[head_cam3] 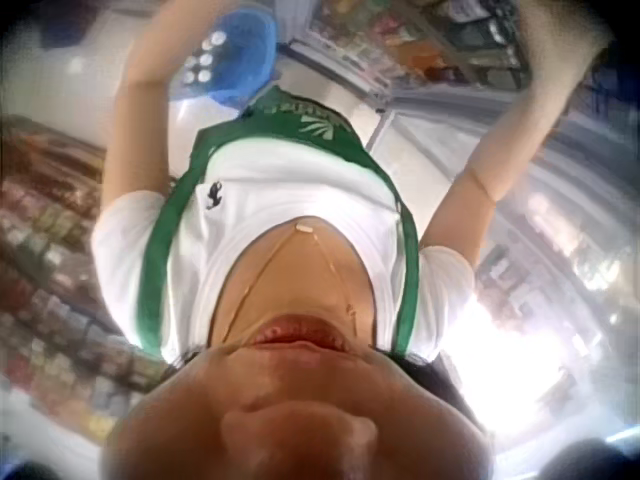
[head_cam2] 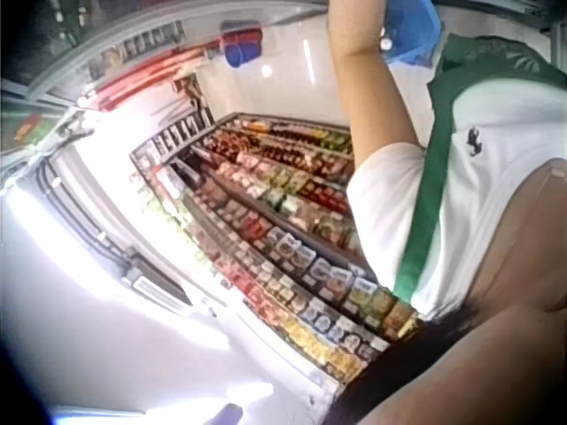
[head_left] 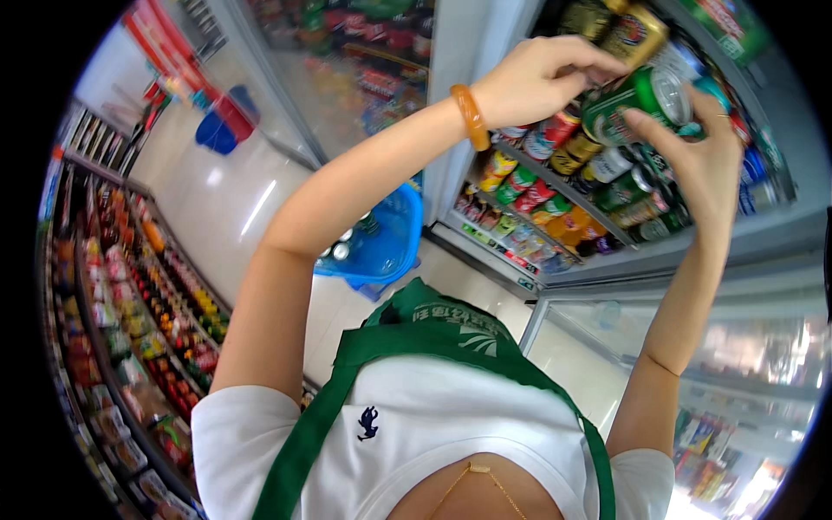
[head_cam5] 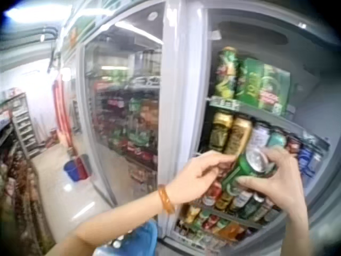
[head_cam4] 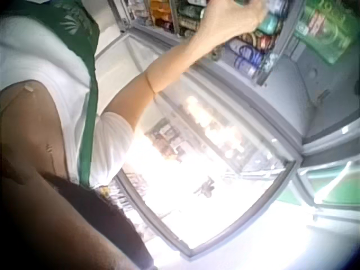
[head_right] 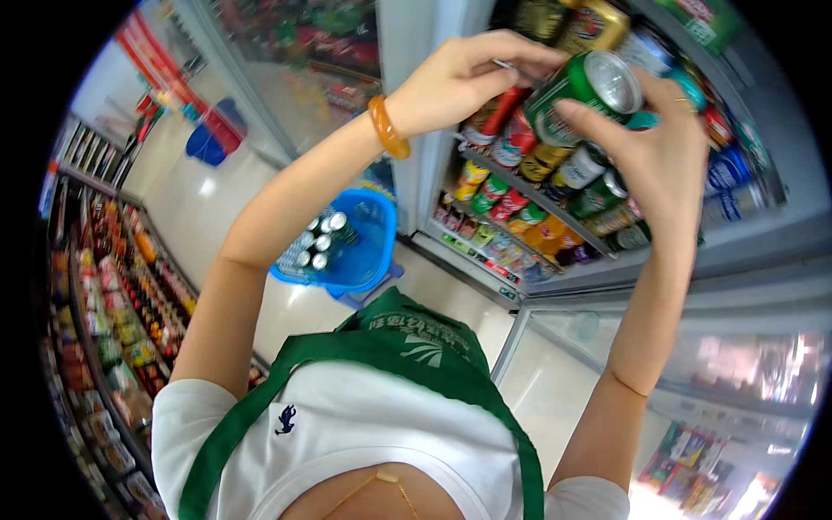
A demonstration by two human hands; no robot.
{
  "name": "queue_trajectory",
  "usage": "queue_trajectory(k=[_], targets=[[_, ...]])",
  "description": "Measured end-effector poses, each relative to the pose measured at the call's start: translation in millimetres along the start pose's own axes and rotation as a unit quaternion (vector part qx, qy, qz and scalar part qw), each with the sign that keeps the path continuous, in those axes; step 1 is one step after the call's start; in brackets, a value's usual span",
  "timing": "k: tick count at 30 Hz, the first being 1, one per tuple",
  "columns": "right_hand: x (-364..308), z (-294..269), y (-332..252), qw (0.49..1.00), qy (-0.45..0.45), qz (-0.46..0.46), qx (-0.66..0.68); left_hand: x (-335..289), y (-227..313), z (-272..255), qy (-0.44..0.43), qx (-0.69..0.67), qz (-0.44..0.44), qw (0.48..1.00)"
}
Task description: The person repeatedly takes cans of Tsingtao beer and a six-pack from a refrigerated display case and places them into a blue shopping basket. The person also takes a six-pack of beer from the basket and places it back into the refrigerator.
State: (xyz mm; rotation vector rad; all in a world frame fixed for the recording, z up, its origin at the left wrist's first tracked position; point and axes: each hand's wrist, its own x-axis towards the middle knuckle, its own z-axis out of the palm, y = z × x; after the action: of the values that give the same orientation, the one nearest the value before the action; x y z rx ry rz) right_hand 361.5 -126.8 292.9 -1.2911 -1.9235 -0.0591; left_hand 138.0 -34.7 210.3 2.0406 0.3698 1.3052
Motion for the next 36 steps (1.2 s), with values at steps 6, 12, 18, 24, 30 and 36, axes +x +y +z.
queue_trajectory(k=[6, 12, 18, 24, 30, 36], targets=[[-12.9, 204.8, -15.8, 0.967, -0.24, -0.01, 0.087, -191.4, -78.6, -91.3, 0.023, -0.058, -0.247, 0.967], [-37.3, 418.0, -46.2, 0.907, -0.4, -0.061, 0.115, -341.4, -127.0, -178.4, 0.067, -0.05, -0.448, 0.89], [-73.6, 593.5, -112.5, 0.844, -0.526, -0.076, 0.079, -481.6, -159.3, -256.3, 0.06, -0.034, -0.544, 0.836], [-126.5, 733.3, -147.9, 0.809, -0.577, -0.107, 0.023, -594.7, -212.9, -271.8, 0.14, -0.052, -0.587, 0.796], [-172.8, 840.9, -150.2, 0.827, -0.546, -0.132, 0.027, -655.4, -271.0, -272.2, 0.201, -0.012, -0.634, 0.747], [-201.2, 888.7, -146.3, 0.827, -0.549, -0.124, 0.011, -682.2, -321.5, -261.2, 0.234, 0.005, -0.668, 0.706]])
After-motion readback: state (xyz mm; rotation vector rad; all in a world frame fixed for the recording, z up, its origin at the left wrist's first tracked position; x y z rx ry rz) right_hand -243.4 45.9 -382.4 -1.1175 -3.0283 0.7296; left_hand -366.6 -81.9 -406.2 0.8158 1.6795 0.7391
